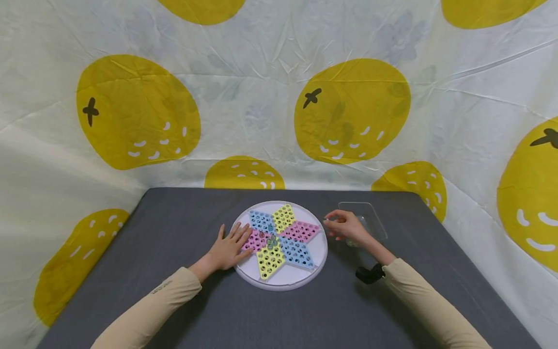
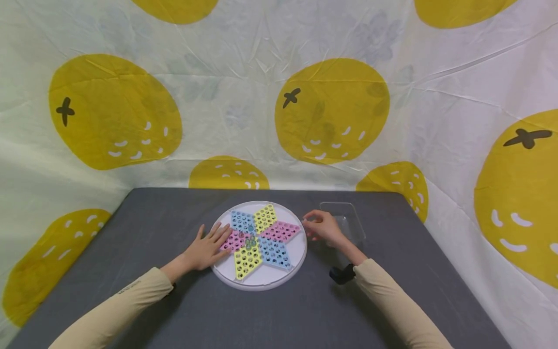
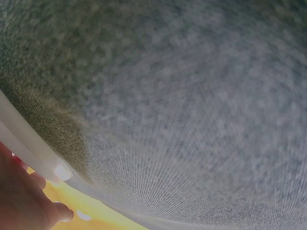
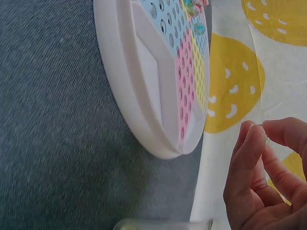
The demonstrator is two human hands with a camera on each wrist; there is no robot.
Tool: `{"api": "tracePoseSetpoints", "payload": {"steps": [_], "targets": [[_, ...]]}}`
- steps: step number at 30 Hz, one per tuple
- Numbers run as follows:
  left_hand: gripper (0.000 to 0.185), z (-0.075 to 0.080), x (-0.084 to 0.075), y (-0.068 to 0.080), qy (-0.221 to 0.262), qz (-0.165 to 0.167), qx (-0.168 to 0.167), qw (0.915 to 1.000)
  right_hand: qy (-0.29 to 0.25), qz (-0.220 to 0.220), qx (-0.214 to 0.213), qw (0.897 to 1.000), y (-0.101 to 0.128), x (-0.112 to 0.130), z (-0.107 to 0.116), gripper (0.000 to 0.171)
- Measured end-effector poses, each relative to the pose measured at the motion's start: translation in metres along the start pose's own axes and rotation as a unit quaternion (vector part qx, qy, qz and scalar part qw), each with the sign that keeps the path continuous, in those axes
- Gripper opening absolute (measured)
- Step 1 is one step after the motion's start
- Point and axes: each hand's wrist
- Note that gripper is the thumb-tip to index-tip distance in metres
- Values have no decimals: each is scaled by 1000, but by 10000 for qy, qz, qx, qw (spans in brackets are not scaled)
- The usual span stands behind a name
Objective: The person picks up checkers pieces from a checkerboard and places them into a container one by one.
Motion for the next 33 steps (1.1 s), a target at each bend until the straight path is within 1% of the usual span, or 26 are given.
{"api": "tracePoseSetpoints", "payload": {"steps": [2,4,7,9,12,15,22,33], "targets": [[64,0,0,0,-37,-7,14,10000,51,-166,-75,9998,1,0,3,35],[64,0,0,0,-55,-27,-11,10000,119,-452,-169,9988,9,9,4,36],[64,1,0,1,-60,-26,3,10000,120,-625,-200,9978,14,13,8,36],[64,1,0,1,-64,-45,-29,10000,93,-642,-171,9977,16,13,11,37],[63,3,-1,1,-49,-57,-46,10000,56,-629,-168,9979,10,-2,18,40],[62,4,-1,1,-51,-68,-69,9999,96,-624,-226,9978,9,-7,22,41],[62,5,-2,1,-42,-86,-55,9999,145,-704,-340,9968,14,-11,32,42],[62,7,-3,1,16,-118,-96,9999,374,-728,-458,9956,19,-21,57,44]]}}
Point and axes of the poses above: each hand's wrist, its own y-axis away from the middle knuckle, its own z-axis out of the back of the hand, x = y × z, and after that the axes turned 8 degrees about -z, right-handed
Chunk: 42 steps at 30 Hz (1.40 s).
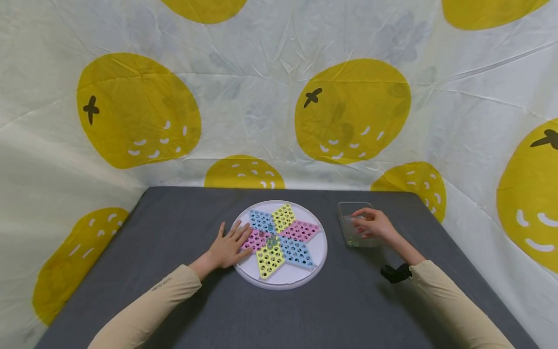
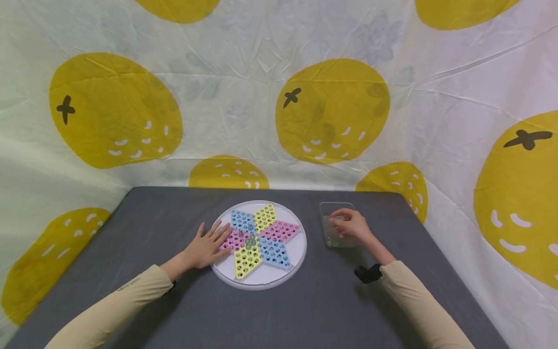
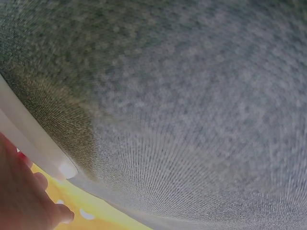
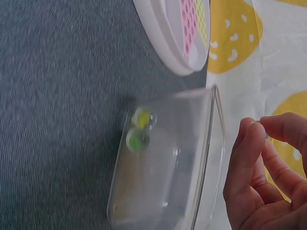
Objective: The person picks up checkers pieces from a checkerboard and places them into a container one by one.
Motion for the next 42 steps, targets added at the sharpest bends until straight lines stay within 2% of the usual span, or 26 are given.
{"api": "tracePoseSetpoints", "payload": {"steps": [8,15,22,31,39,42], "targets": [[62,-2,1,0,52,-14,-71,10000,62,2,-103,9999,-1,-7,15,47],[62,-9,4,-1,-74,-56,-159,9998,50,184,-203,9996,-5,-14,20,40],[63,-9,4,-2,-76,-3,-80,9999,76,-121,-334,9993,-7,-16,24,45],[62,-9,4,-2,-55,-28,-132,9999,82,-209,-258,9994,-9,-16,28,48],[64,-5,2,-2,-54,91,136,9999,127,-200,-296,9993,-12,-18,28,46],[64,-5,2,-2,-61,99,142,9998,150,-205,-307,9992,-13,-19,27,45]]}}
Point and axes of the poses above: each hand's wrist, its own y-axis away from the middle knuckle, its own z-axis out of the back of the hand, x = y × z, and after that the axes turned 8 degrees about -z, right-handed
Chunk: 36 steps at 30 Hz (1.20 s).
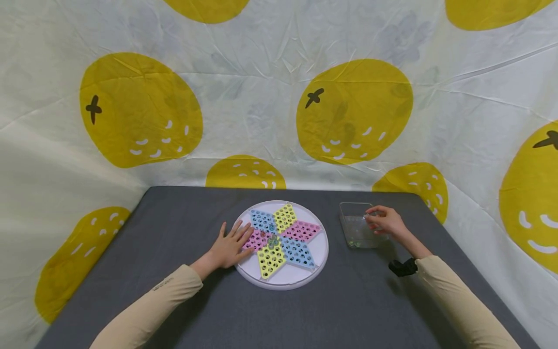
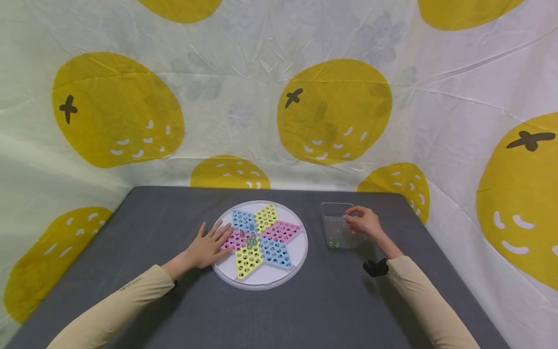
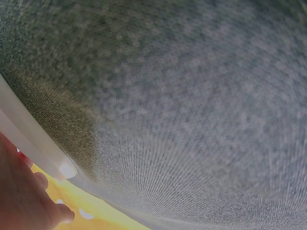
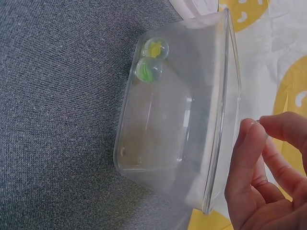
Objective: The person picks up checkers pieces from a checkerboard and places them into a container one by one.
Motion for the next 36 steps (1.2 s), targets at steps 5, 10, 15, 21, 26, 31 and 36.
{"api": "tracePoseSetpoints", "payload": {"steps": [5,10,15,21,26,31,36], "targets": [[64,0,0,1,-1,7,0,10000,47,-21,-31,10000,-2,0,-2,44],[64,0,0,0,-16,-1,-26,10000,92,-69,-51,9999,-2,2,-3,44],[64,-1,0,0,-15,8,-14,10000,101,-92,-51,9999,-2,2,-4,45],[64,-2,0,0,-4,13,-36,10000,90,-76,-48,9999,-3,0,-5,46],[64,-3,1,0,13,19,-21,10000,70,-64,-48,9999,-3,0,-5,46],[63,-3,1,0,20,-7,-33,10000,22,-66,18,10000,-2,0,-5,45],[64,-1,1,0,35,-19,-42,10000,-38,-43,113,9999,1,2,-5,47]]}}
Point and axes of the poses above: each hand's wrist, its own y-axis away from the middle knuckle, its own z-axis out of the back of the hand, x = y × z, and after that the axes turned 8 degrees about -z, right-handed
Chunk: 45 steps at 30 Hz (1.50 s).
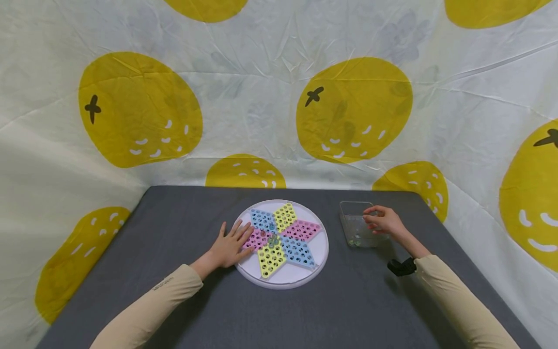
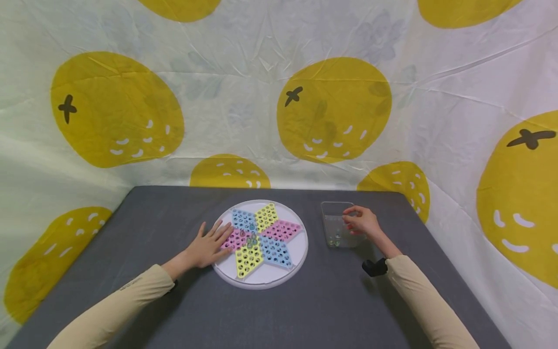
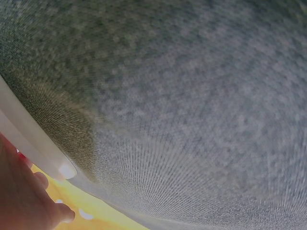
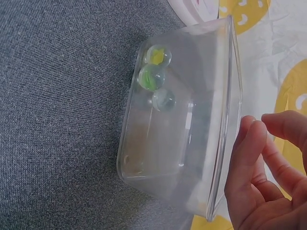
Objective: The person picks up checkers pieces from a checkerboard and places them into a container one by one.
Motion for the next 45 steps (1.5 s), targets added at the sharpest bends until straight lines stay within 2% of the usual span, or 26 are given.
{"api": "tracePoseSetpoints", "payload": {"steps": [10,13,14,17,20,21,24,35,45], "targets": [[63,0,0,-1,-36,24,19,10000,-10,25,115,9999,3,4,-5,45],[63,-2,1,0,133,-14,-68,9999,8,27,130,9999,4,5,-8,44],[65,-11,7,-2,85,-140,-227,9996,26,73,154,9999,5,6,-10,43],[66,-12,7,-1,162,-207,-354,9990,42,165,179,9997,7,7,-13,42],[66,-10,5,-1,48,-152,-259,9995,63,250,220,9994,8,9,-17,42],[64,-1,0,0,110,-27,-108,9999,66,241,216,9995,8,9,-18,42],[64,-1,-1,-1,10,43,30,10000,124,223,216,9994,8,12,-22,42],[65,1,-1,-1,-15,88,101,9999,62,139,274,9995,9,24,-34,40],[64,1,-1,0,37,24,23,10000,51,158,400,9991,7,34,-46,42]]}}
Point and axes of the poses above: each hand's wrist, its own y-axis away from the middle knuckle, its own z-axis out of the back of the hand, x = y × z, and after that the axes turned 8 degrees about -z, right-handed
